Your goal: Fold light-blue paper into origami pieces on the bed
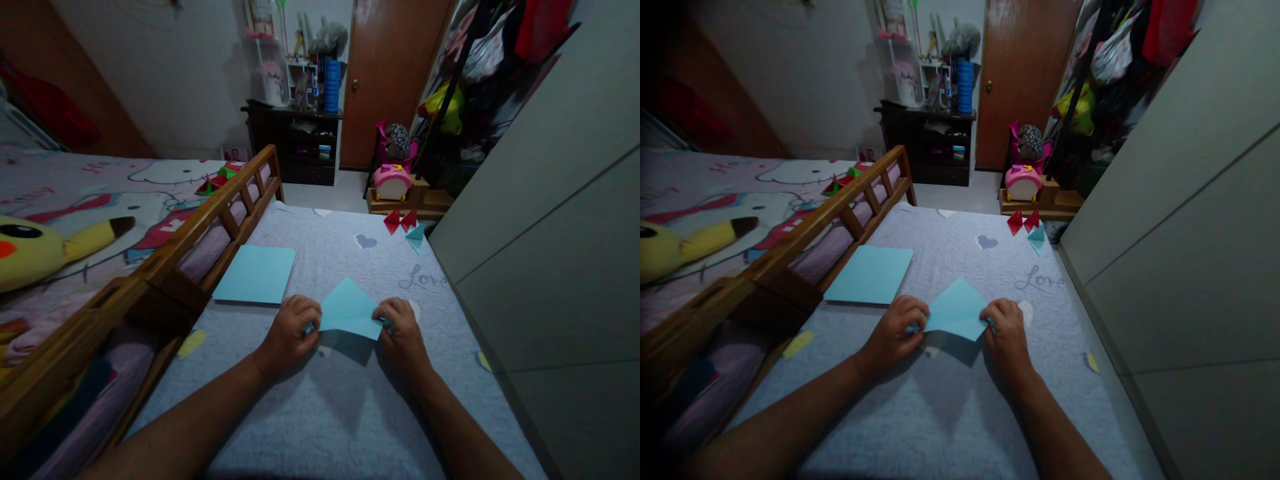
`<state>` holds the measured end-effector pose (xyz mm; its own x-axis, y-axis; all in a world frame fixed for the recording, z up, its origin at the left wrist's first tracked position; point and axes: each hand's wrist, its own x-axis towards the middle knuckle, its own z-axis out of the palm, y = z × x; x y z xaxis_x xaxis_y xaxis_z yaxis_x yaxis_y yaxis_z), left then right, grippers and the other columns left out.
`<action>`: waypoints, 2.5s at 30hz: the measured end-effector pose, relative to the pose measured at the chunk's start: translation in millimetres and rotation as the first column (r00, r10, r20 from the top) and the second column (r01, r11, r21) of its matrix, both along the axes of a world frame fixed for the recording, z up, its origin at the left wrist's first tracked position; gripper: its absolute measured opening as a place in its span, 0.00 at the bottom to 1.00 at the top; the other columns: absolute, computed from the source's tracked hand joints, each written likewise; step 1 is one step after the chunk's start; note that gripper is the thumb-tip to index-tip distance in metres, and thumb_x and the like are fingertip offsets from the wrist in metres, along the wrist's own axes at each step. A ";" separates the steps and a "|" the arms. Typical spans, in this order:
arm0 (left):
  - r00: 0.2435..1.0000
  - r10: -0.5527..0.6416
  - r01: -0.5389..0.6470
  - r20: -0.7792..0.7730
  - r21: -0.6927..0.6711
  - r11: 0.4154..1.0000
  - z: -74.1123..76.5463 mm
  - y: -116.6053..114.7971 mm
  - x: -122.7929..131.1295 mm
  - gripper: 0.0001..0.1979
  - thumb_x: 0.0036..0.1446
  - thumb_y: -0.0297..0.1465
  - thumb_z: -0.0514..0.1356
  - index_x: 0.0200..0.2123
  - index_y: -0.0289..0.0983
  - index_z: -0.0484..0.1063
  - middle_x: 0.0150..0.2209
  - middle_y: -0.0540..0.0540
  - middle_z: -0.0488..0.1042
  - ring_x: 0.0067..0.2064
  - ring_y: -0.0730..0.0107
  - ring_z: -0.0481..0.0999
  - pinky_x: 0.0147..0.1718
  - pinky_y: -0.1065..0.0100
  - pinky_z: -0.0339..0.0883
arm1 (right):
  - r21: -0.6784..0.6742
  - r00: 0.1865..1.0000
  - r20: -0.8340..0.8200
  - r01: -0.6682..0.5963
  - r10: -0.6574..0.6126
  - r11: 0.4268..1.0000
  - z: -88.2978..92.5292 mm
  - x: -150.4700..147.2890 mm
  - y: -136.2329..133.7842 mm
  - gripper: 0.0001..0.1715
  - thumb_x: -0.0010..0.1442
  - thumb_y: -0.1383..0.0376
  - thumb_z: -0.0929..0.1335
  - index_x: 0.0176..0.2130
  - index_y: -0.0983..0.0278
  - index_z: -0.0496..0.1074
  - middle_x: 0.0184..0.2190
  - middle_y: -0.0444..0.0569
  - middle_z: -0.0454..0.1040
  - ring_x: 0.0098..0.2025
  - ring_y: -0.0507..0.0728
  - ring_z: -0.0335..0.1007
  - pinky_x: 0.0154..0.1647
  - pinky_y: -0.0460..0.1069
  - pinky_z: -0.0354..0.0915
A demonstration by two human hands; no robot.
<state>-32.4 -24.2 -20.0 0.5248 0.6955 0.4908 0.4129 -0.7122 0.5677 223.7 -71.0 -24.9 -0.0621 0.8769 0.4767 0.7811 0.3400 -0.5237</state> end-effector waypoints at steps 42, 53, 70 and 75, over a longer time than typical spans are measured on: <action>0.942 0.081 0.081 -0.326 0.455 0.887 -0.3 -18.6 21.2 0.12 0.64 0.24 0.52 0.27 0.36 0.67 0.26 0.47 0.69 0.29 0.66 0.68 0.30 0.65 0.64 | -0.073 0.921 0.285 -0.257 0.267 0.964 19.0 -25.5 -18.7 0.33 0.59 0.68 0.67 0.63 0.63 0.63 0.65 0.57 0.64 0.68 0.66 0.54 0.69 0.68 0.40; 0.963 -0.038 0.168 -0.266 0.484 0.859 -1.4 -13.8 9.8 0.11 0.64 0.24 0.56 0.48 0.38 0.72 0.47 0.44 0.78 0.50 0.62 0.73 0.50 0.58 0.64 | -0.066 0.884 0.377 -0.270 0.275 0.960 -2.7 -9.7 -10.9 0.19 0.65 0.70 0.67 0.53 0.54 0.73 0.60 0.50 0.72 0.61 0.63 0.65 0.63 0.66 0.52; 0.961 -0.086 0.213 -0.263 0.505 0.837 1.1 -14.8 2.4 0.08 0.61 0.21 0.56 0.34 0.37 0.73 0.47 0.44 0.79 0.54 0.59 0.75 0.57 0.52 0.65 | -0.010 0.901 0.352 -0.266 0.252 0.964 -2.8 0.9 -9.9 0.22 0.64 0.73 0.65 0.51 0.52 0.74 0.54 0.46 0.76 0.62 0.62 0.63 0.67 0.68 0.43; 0.928 -0.204 0.286 -0.311 0.245 0.927 -1.8 -13.1 8.4 0.09 0.62 0.22 0.52 0.33 0.35 0.69 0.36 0.41 0.77 0.39 0.64 0.77 0.38 0.62 0.75 | -0.147 0.907 0.276 -0.286 0.317 0.947 1.5 -3.2 -9.5 0.19 0.62 0.74 0.65 0.49 0.56 0.75 0.49 0.49 0.79 0.53 0.60 0.71 0.66 0.68 0.45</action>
